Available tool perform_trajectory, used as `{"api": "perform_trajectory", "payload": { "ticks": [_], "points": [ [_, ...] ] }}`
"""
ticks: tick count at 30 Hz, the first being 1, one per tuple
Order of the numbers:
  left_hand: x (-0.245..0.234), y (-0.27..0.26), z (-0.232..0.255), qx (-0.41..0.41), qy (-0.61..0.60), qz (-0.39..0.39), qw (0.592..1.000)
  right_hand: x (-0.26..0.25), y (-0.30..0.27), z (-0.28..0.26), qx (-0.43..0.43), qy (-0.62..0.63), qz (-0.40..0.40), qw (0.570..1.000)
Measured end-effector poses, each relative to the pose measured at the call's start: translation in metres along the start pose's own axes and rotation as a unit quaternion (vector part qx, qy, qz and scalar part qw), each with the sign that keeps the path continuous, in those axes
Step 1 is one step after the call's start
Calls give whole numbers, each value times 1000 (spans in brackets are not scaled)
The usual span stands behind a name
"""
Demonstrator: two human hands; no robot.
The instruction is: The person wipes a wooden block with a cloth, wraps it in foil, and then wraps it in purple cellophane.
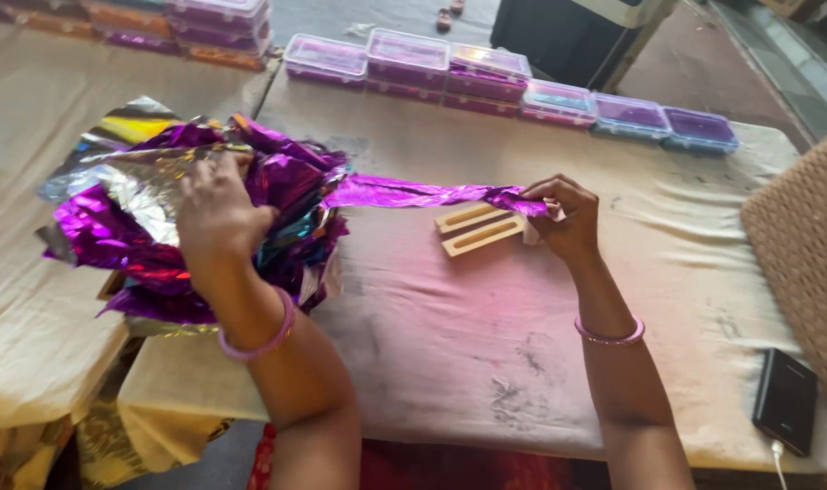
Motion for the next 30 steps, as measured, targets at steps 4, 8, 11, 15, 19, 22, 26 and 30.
{"api": "perform_trajectory", "payload": {
  "ticks": [4, 8, 11, 15, 19, 22, 26, 30],
  "points": [
    [-29, -43, 90, 187, -30, 71, 979, -22, 8, -24, -2, -57, -1, 998],
    [7, -63, 160, 422, -99, 64, 899, -29, 7, -35, -43, -8, -13, 999],
    [60, -58, 177, 418, -85, -21, 904, -27, -2, -13, -43, 57, 0, 997],
    [77, -51, 187, 404, -262, -72, 873, -23, 11, -24, -37, 120, 47, 991],
    [91, -40, 179, 306, -538, -236, 750, -19, -16, 27, 45, 82, -3, 996],
    [116, -27, 172, 156, -771, -277, 552, 22, -8, 37, -9, -44, -32, 998],
    [194, 2, 144, 23, -790, -285, 543, 55, -33, 68, -81, -208, -76, 972],
    [272, 20, 105, -22, -634, -245, 733, 61, -45, 86, -149, -375, -113, 908]
  ]
}}
Point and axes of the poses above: each hand's wrist, its own y-axis towards the middle knuckle, its own x-axis out of the palm, z = x × y, the point moved 3 cm from there along y, towards the middle knuckle, and after that the axes turned 10 degrees about -y, right-handed, at the moved point
